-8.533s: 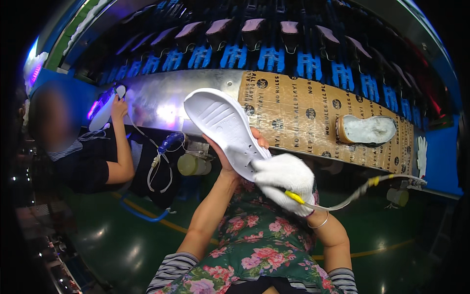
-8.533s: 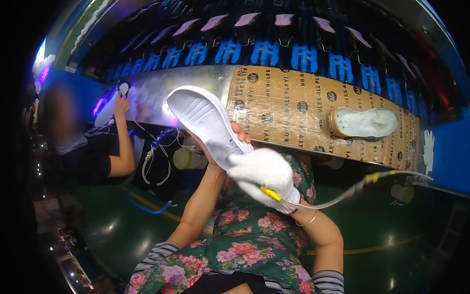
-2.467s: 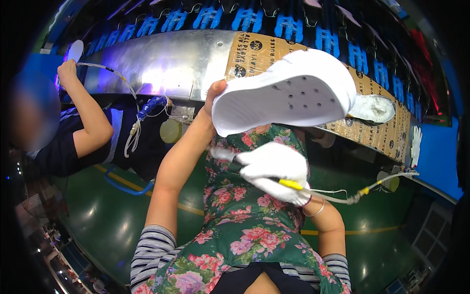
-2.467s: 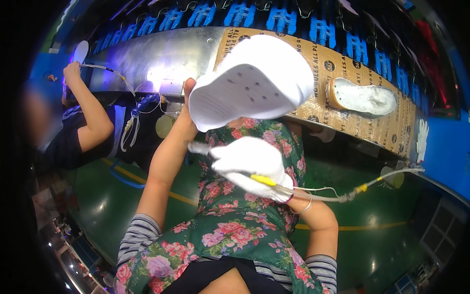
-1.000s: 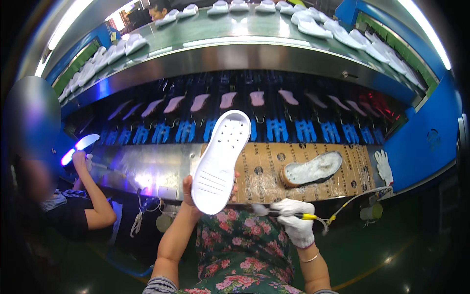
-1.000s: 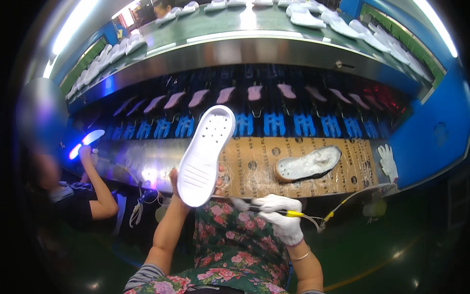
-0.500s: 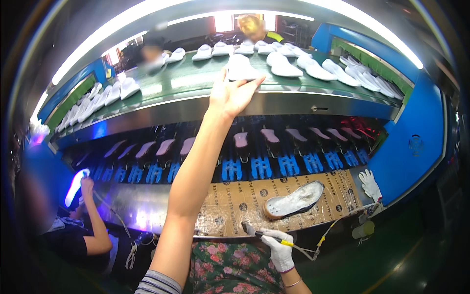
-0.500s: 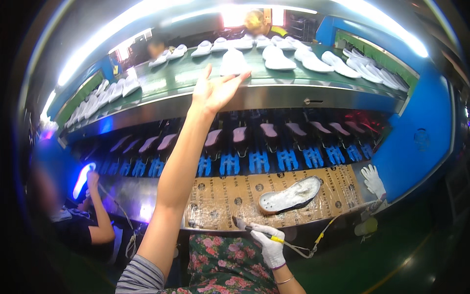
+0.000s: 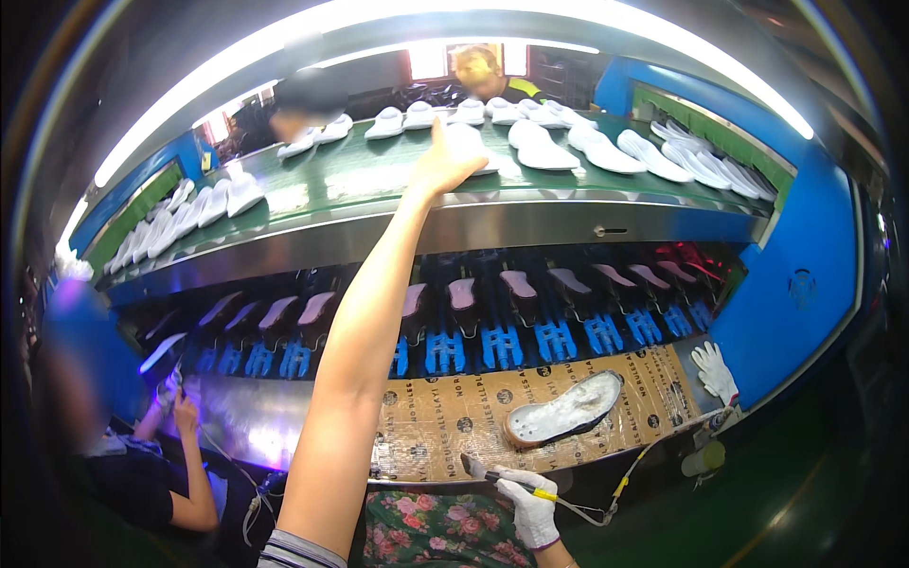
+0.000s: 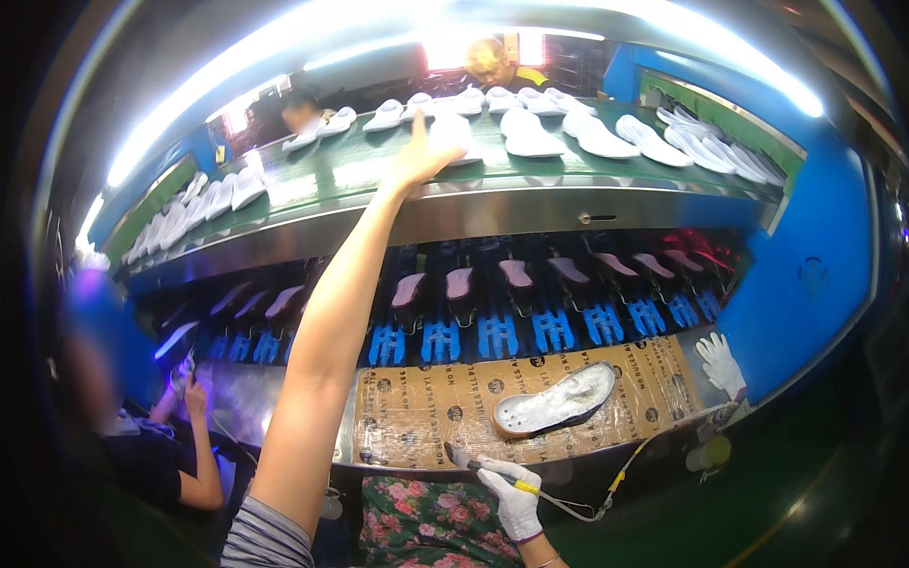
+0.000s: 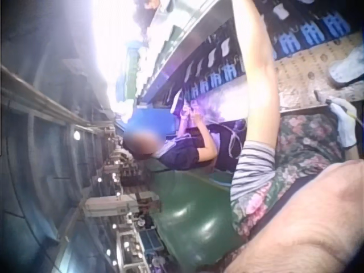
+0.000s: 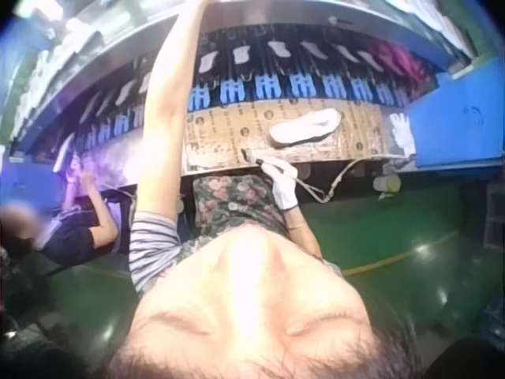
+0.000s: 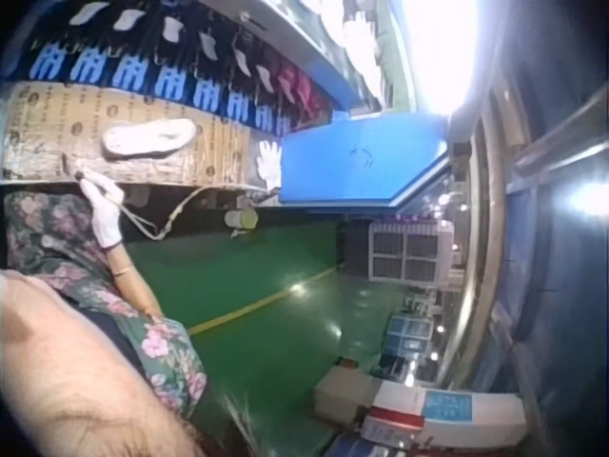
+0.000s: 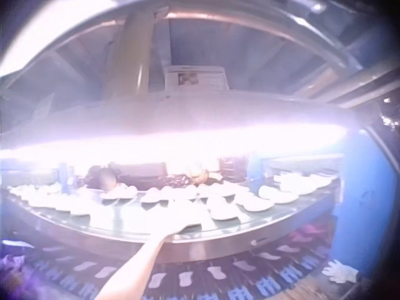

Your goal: The person repeatedly picks white slipper soles from a conveyor belt, uses a handheld tool to trim or scrape the sole surface, and places the finished soles back on the belt. The process is repeated for multiple soles in a continuous loop.

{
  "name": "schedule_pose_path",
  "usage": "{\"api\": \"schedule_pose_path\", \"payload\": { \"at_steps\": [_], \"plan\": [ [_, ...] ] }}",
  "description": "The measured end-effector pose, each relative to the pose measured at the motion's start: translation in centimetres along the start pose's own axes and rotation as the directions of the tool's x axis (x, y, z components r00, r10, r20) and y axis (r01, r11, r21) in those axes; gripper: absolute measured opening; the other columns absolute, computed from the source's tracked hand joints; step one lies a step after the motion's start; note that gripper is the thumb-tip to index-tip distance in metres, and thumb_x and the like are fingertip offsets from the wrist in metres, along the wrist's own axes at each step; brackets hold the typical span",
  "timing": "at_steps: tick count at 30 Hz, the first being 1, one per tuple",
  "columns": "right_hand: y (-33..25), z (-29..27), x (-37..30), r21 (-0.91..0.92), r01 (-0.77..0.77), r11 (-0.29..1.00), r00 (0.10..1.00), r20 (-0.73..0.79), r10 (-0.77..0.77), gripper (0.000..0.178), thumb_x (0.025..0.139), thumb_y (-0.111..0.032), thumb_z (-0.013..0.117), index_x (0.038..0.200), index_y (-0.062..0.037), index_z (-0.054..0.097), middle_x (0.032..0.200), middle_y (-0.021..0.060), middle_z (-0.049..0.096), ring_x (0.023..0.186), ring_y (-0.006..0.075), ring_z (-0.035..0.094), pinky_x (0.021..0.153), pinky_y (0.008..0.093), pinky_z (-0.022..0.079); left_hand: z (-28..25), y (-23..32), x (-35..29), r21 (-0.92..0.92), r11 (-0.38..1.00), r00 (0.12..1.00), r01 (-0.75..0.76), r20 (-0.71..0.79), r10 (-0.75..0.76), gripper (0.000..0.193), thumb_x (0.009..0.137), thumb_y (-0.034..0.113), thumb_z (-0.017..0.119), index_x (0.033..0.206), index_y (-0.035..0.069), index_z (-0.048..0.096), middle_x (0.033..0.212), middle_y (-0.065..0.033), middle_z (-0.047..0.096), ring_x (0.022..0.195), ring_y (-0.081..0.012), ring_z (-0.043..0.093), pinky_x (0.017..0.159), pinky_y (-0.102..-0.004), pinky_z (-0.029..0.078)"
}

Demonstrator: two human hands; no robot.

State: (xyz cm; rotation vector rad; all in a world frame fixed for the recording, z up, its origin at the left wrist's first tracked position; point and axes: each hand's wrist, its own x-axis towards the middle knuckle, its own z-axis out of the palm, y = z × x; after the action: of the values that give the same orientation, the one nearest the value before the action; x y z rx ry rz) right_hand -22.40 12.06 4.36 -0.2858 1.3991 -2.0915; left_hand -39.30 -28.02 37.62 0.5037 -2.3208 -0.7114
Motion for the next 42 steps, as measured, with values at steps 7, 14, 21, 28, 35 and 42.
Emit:
{"api": "schedule_pose_path", "payload": {
  "at_steps": [7,14,21,28,35,42],
  "plan": [
    [1.0,0.1,0.9,0.017,-0.040,0.999,0.994,-0.098,0.041,0.021,0.085,0.010,0.073,0.105,0.0073,0.076,0.111,0.0183,0.077,0.100,0.0220,0.073,0.091,0.0317,0.058,-3.5,-6.5,0.7,-0.069,0.998,0.964,-0.003,-0.266,-0.015,0.125,0.080,0.071,0.074,0.170,0.013,0.008,0.163,-0.0370,0.030,0.150,-0.0558,0.028,0.122,-0.0652,0.022],
    [1.1,2.9,1.1,0.017,-0.022,1.000,0.998,-0.063,0.023,0.022,0.085,0.008,0.073,0.107,0.0071,0.076,0.108,0.0174,0.077,0.095,0.0213,0.074,0.085,0.0299,0.059,-19.6,-18.1,-7.0,0.549,0.596,0.767,0.587,-0.612,-0.192,0.085,0.078,0.040,0.082,0.150,0.006,0.049,0.149,-0.0215,0.053,0.142,-0.0464,0.042,0.117,-0.0623,0.031],
    [1.7,5.2,1.3,-0.007,0.031,0.999,0.998,0.056,-0.031,0.022,0.084,0.008,0.074,0.106,0.0060,0.074,0.111,0.0190,0.075,0.097,0.0230,0.073,0.084,0.0310,0.060,-22.2,-17.6,-18.3,0.268,0.938,0.714,0.220,-0.699,0.032,0.020,0.087,0.017,0.074,0.101,0.004,0.070,0.109,-0.0169,0.067,0.097,-0.0400,0.068,0.085,-0.0474,0.055],
    [-1.7,5.2,2.0,0.081,0.142,0.987,0.984,0.094,-0.149,0.021,0.090,0.006,0.069,0.110,0.0028,0.071,0.120,0.0191,0.072,0.105,0.0235,0.071,0.089,0.0326,0.060,-17.0,-16.2,-36.2,0.034,0.972,0.184,-0.234,-0.980,0.079,0.036,0.090,0.001,0.069,0.122,0.004,0.055,0.123,-0.0136,0.059,0.109,-0.0221,0.061,0.088,-0.0349,0.054],
    [-3.8,7.5,-1.9,0.035,0.172,0.984,0.970,0.168,-0.175,0.019,0.085,0.004,0.069,0.104,0.0016,0.067,0.120,0.0221,0.070,0.109,0.0301,0.070,0.099,0.0425,0.058,-3.4,-13.6,-51.3,-0.948,0.300,0.743,0.105,-0.126,-0.658,0.021,0.099,0.009,0.069,0.119,0.004,0.069,0.103,-0.0033,0.072,0.088,-0.0090,0.067,0.077,-0.0235,0.056],
    [-2.7,10.5,-4.7,-0.219,0.287,0.932,0.855,0.496,-0.147,0.020,0.074,0.007,0.080,0.094,0.0039,0.077,0.106,0.0200,0.078,0.101,0.0279,0.074,0.093,0.0365,0.056,10.3,-11.4,-62.6,-0.749,-0.438,0.657,0.497,0.655,-0.374,0.044,0.105,0.036,0.060,0.131,0.001,0.063,0.119,-0.0152,0.071,0.104,-0.0213,0.071,0.094,-0.0372,0.056]
  ]
}}
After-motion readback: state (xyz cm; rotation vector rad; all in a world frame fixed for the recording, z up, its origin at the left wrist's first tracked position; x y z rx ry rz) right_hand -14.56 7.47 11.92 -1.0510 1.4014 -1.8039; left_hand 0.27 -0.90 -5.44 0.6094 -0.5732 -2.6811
